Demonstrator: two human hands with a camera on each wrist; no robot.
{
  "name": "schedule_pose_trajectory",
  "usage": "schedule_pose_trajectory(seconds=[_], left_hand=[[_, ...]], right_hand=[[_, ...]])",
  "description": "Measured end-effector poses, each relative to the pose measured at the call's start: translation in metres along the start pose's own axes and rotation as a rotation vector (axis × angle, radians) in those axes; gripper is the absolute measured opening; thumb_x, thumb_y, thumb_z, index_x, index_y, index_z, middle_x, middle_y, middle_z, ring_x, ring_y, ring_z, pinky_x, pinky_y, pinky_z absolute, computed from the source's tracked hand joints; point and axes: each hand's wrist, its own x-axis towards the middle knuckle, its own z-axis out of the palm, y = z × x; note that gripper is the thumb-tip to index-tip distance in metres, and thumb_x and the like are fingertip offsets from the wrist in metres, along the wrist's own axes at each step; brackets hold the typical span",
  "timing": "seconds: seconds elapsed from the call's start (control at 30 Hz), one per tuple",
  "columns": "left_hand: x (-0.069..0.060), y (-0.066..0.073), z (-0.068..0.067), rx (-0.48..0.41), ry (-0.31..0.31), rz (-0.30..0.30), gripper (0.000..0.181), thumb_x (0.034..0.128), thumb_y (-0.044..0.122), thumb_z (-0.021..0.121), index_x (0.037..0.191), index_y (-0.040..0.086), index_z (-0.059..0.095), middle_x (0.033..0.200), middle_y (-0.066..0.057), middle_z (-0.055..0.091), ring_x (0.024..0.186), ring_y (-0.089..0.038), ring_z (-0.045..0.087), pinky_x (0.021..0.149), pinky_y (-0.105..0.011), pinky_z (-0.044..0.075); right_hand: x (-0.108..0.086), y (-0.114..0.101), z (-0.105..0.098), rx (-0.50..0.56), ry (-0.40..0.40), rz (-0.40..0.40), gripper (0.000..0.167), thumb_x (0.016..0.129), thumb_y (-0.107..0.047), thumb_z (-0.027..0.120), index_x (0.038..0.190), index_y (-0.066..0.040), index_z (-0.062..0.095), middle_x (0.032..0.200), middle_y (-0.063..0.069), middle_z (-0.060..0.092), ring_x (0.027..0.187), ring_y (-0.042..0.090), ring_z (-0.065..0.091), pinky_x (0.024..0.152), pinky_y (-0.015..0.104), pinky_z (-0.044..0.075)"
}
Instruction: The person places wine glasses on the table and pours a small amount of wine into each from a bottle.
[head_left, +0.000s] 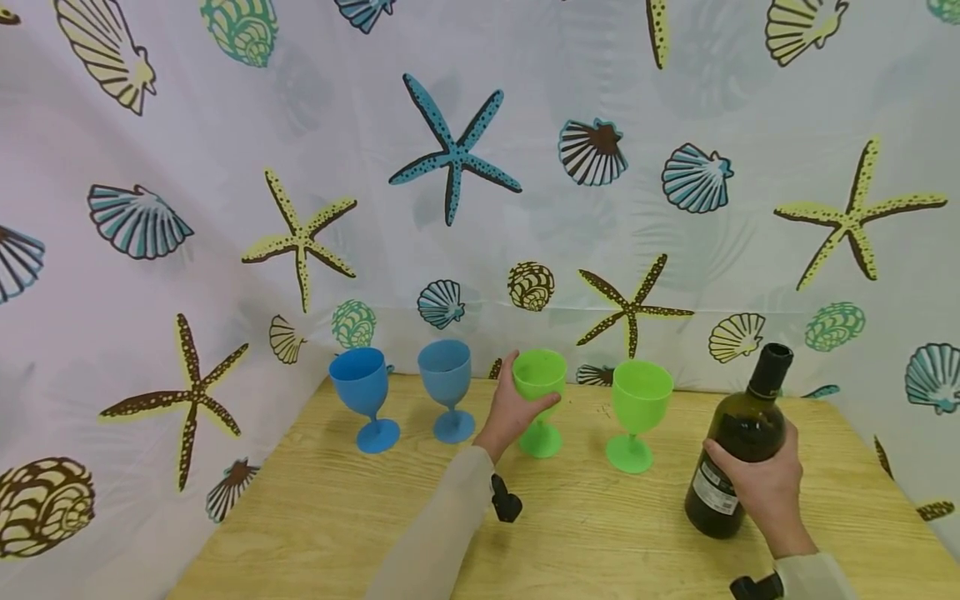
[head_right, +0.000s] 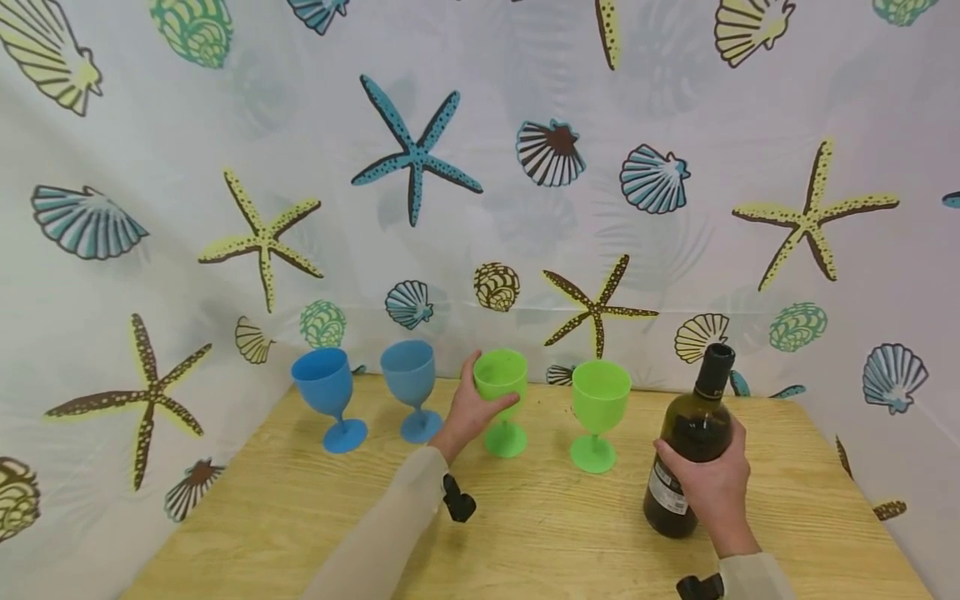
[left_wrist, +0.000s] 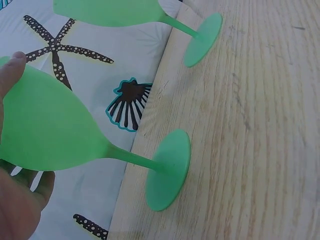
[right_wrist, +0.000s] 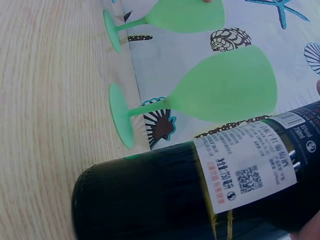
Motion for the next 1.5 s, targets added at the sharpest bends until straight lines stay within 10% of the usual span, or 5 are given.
schedule_pose_trajectory(seconds=[1.5], left_hand=[[-0.042,0.010,-0.007,-0.022,-0.120,0.080,0.092,0.0800,0.044,0.074,0.150,0.017,0.021,0.142,-0.010,0.038,0.122,-0.030,0.044,0.095,-0.046,0.045]], right_hand=[[-0.001,0.002,0.000,-0.005,0.001,0.013,0.095,0.075,-0.021,0.081,0.147,-0.010,0.021,0.136,0.020,0.043,0.118,0.037,0.045,0.096,0.056,0.038]])
